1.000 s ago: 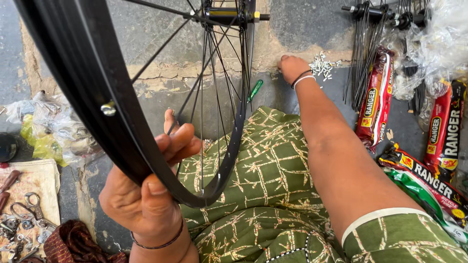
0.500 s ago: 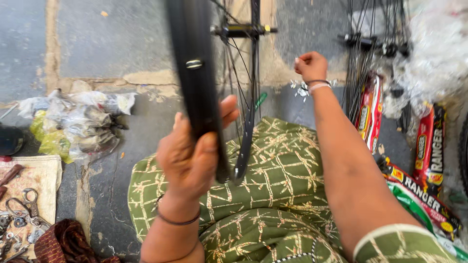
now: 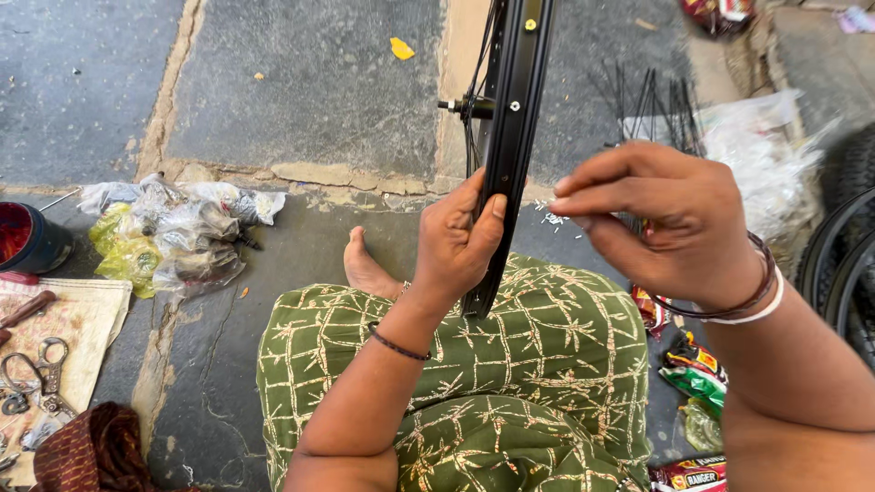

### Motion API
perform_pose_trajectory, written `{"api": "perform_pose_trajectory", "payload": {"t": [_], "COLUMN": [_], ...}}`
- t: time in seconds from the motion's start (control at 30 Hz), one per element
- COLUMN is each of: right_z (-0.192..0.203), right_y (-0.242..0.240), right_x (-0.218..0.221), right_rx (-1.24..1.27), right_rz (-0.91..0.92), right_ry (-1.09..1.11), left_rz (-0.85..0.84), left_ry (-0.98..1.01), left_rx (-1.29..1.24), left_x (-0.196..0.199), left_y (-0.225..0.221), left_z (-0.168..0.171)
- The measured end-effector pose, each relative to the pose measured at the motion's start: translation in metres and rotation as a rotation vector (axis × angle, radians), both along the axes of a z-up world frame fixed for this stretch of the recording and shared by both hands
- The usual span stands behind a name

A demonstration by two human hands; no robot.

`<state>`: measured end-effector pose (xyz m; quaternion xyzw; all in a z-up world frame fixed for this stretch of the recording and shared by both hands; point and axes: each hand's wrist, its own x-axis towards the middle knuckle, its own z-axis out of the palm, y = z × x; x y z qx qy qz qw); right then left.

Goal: The person inserts metal spokes into the holes of a bicycle wheel rim by hand and uses a screwdriver to tighten the small metal nipples. They pick up components from the floor and thread them into the assembly while holding the wheel in their lap.

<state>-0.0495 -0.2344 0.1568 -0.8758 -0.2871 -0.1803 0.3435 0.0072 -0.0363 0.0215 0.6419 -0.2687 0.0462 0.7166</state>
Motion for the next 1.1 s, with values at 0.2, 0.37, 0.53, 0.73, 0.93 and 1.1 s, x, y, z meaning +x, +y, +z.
{"api": "perform_pose_trajectory", "payload": {"t": [0.2, 0.37, 0.53, 0.73, 0.93, 1.1], "right_z": [0.034, 0.043, 0.046, 0.048, 0.047, 0.025], "right_y": [0.036, 0.051, 0.060, 0.063, 0.068, 0.085], "right_x": [0.013, 0.031, 0.037, 0.039, 0.032, 0.019], "right_rx": [-0.393, -0.554, -0.649, -0.732, -0.826, -1.051], "right_rz": [0.042, 0.030, 0.003, 0.005, -0.005, -0.107], "right_ry": [-0.163, -0.134, -0.099, -0.087, -0.124, -0.358], "left_rz": [0.039, 0.064, 0.039, 0.050, 0.049, 0.078], "left_ry": [-0.057, -0.040, -0.014, -0.064, -0.080, -0.085], "left_rx": [-0.071, -0.038, -0.055, -0.022, -0.058, 0.100], "left_x": [0.002, 0.004, 0.004, 0.002, 0.005, 0.018], "left_y": [-0.007, -0.007, -0.006, -0.006, -0.011, -0.015], "left_z": [0.002, -0.003, 0.001, 0.007, -0.006, -0.037]}}
